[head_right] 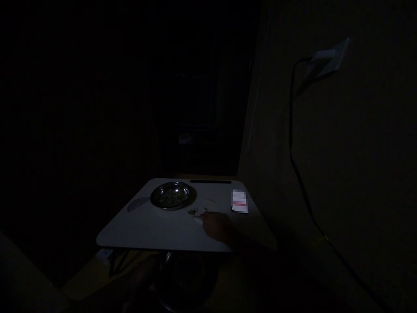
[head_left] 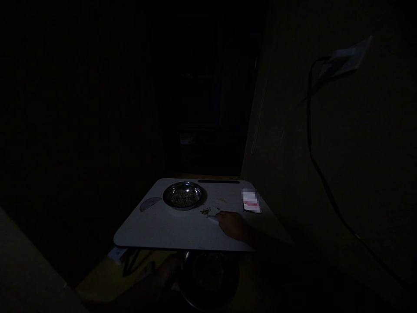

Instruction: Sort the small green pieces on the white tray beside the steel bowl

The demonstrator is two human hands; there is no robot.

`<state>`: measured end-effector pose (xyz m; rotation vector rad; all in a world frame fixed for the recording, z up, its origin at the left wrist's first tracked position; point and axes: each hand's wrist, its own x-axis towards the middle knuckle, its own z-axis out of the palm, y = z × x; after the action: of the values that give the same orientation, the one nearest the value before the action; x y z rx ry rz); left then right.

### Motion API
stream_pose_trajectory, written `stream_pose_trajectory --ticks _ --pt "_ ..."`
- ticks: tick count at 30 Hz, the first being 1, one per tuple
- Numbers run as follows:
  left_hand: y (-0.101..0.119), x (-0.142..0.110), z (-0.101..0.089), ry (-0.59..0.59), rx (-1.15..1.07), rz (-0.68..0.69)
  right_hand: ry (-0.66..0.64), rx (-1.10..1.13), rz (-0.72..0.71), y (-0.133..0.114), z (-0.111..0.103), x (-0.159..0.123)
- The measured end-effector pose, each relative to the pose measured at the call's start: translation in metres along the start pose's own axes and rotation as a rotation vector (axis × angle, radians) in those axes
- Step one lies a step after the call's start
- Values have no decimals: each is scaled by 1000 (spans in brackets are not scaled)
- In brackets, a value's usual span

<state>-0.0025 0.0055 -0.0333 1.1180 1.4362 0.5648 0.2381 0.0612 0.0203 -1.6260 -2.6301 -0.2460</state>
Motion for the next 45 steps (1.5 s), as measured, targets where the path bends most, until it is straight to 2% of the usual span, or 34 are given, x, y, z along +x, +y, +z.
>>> stream_pose_trajectory --ticks 5,8,13,19,23,27,32,36,40,43,45 --pt "-3 8 1 109 -29 -76 -16 25 7 1 -3 -6" --pt "0 7 4 90 -13 -89 -25 44 22 -1 -4 -5" --pt "6 2 4 19 -27 -26 -21 71 28 -4 -1 2" --pt "5 2 3 60 25 -71 -7 51 16 -5 -1 1" --pt "7 -4 4 51 -11 -68 -40 40 65 -2 -2 -1" --pt "10 -8 5 39 -30 -46 -30 55 46 -1 -2 -4" --pt "4 1 4 53 -70 -25 -55 64 65 -4 -2 -1" --pt "-2 6 1 62 -61 -51 -22 46 48 -5 0 4" --pt "-4 6 1 47 -105 -10 0 37 25 -7 2 7" --pt "-4 6 2 88 -99 -74 0 39 1 -8 2 7" --pt "-3 5 3 71 -98 -75 1 41 -7 -8 1 5"
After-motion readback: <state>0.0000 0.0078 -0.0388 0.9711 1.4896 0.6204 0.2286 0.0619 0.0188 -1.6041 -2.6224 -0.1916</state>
